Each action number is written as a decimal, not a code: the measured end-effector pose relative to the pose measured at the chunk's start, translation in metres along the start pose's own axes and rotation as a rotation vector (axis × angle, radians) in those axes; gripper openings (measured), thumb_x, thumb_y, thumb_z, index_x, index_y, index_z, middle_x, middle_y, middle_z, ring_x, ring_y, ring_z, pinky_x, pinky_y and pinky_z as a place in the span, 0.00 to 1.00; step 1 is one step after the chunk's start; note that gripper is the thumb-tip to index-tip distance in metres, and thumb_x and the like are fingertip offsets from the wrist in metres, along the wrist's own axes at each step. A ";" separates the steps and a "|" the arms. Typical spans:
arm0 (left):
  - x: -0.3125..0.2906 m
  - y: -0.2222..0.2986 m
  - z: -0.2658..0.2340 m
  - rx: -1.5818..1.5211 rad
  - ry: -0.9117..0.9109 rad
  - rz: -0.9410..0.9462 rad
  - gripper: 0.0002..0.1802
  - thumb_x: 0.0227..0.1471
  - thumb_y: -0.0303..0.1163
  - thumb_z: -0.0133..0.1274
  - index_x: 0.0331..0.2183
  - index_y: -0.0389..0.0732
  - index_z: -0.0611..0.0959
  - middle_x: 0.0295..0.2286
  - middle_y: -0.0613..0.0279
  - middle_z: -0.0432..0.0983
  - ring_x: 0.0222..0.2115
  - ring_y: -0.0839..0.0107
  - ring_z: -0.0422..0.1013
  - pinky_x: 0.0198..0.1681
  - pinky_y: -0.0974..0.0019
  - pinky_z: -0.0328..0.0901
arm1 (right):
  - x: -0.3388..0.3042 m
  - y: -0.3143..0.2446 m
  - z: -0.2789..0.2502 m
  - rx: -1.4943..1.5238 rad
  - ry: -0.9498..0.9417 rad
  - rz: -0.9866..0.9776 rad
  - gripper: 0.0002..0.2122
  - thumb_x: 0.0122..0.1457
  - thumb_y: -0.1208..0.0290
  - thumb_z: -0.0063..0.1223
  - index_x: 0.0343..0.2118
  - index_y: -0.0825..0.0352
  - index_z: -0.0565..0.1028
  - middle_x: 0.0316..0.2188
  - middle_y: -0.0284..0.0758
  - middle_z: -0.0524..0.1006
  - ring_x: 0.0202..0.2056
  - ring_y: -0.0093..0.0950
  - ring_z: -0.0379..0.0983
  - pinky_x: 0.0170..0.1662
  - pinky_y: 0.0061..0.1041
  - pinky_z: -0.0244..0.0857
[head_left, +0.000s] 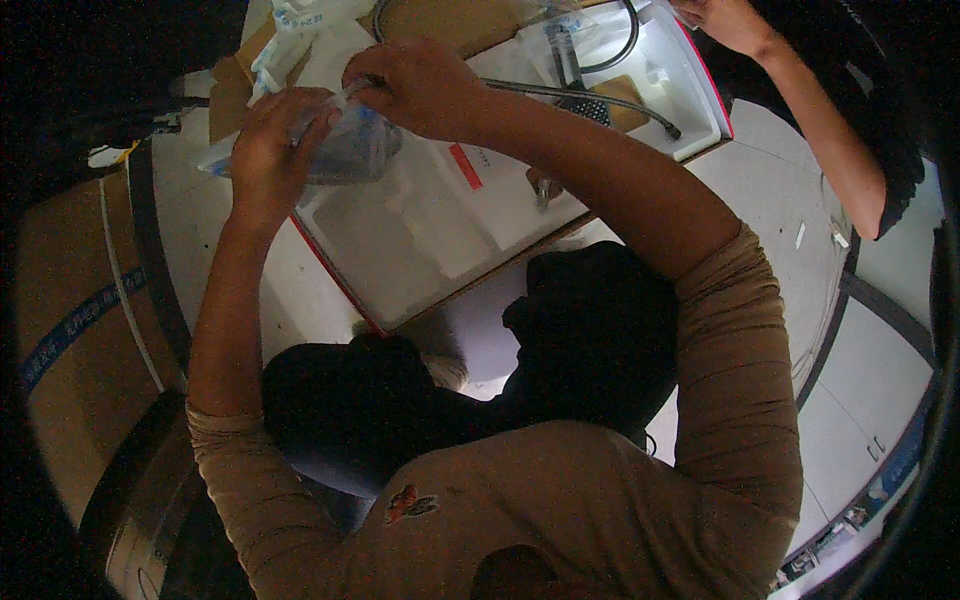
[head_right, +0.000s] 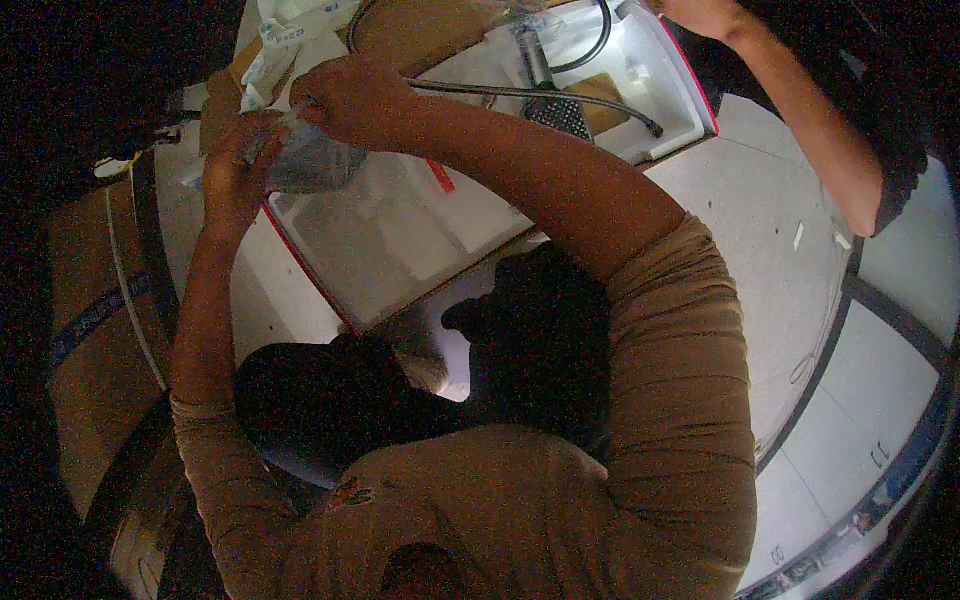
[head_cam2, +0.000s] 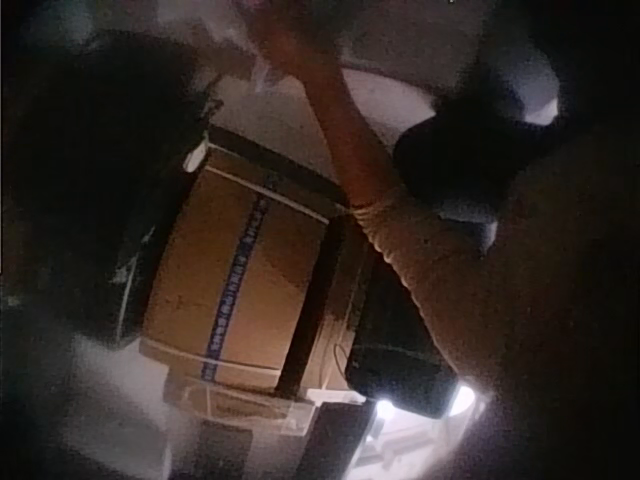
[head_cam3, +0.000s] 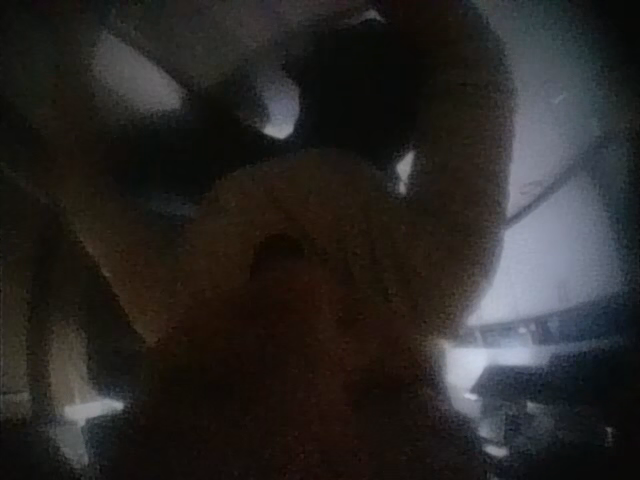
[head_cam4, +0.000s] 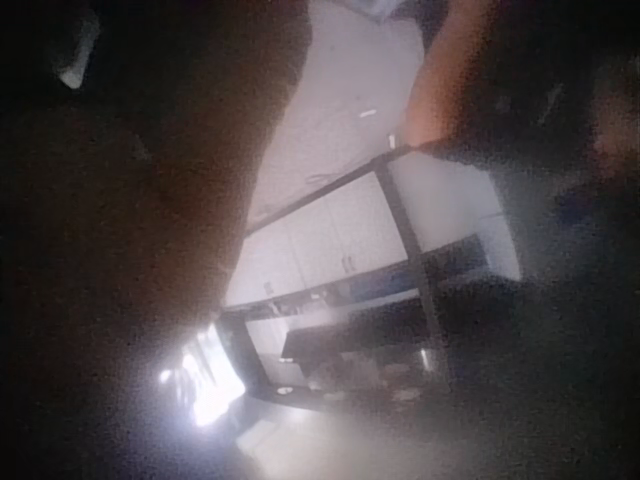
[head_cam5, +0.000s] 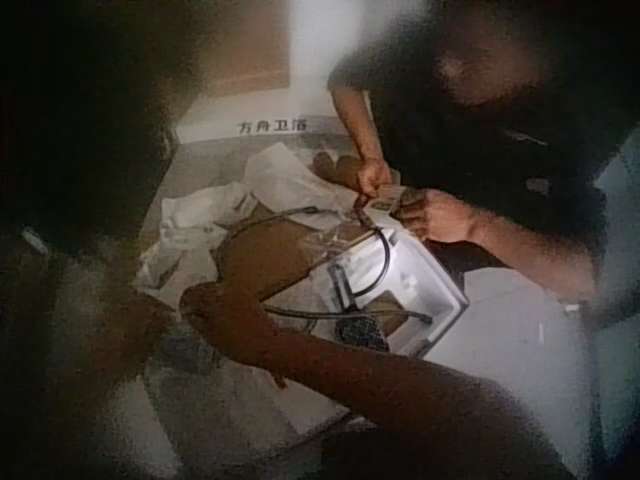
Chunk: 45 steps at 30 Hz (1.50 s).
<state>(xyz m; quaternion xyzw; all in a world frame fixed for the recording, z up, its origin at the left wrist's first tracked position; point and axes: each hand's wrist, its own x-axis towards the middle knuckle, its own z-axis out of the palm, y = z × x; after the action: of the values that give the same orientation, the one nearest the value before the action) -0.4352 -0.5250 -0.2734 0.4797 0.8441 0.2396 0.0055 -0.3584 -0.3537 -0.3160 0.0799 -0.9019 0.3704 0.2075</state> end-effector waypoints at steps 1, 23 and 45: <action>0.000 0.000 0.000 -0.003 -0.003 0.003 0.08 0.44 0.31 0.53 0.30 0.40 0.77 0.30 0.59 0.74 0.34 0.60 0.69 0.39 0.63 0.63 | 0.001 0.000 0.001 0.004 -0.004 0.000 0.08 0.48 0.68 0.50 0.30 0.64 0.73 0.27 0.38 0.74 0.29 0.37 0.71 0.34 0.34 0.64; 0.006 0.000 0.002 -0.046 -0.067 -0.033 0.07 0.45 0.28 0.51 0.30 0.37 0.77 0.30 0.57 0.73 0.33 0.60 0.67 0.37 0.63 0.61 | 0.003 0.000 0.004 0.108 -0.013 0.075 0.05 0.45 0.71 0.51 0.26 0.65 0.73 0.25 0.37 0.73 0.31 0.36 0.70 0.36 0.34 0.63; 0.005 -0.013 -0.013 0.061 -0.069 0.066 0.06 0.41 0.27 0.52 0.26 0.38 0.75 0.26 0.55 0.72 0.31 0.56 0.68 0.47 0.54 0.56 | -0.001 0.006 0.012 0.111 0.058 0.081 0.06 0.45 0.72 0.49 0.26 0.66 0.74 0.25 0.39 0.72 0.30 0.39 0.70 0.34 0.37 0.63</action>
<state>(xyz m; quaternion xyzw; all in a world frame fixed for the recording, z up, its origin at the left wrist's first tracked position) -0.4517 -0.5320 -0.2663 0.5154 0.8339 0.1969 0.0120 -0.3626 -0.3582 -0.3279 0.0438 -0.8760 0.4303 0.2135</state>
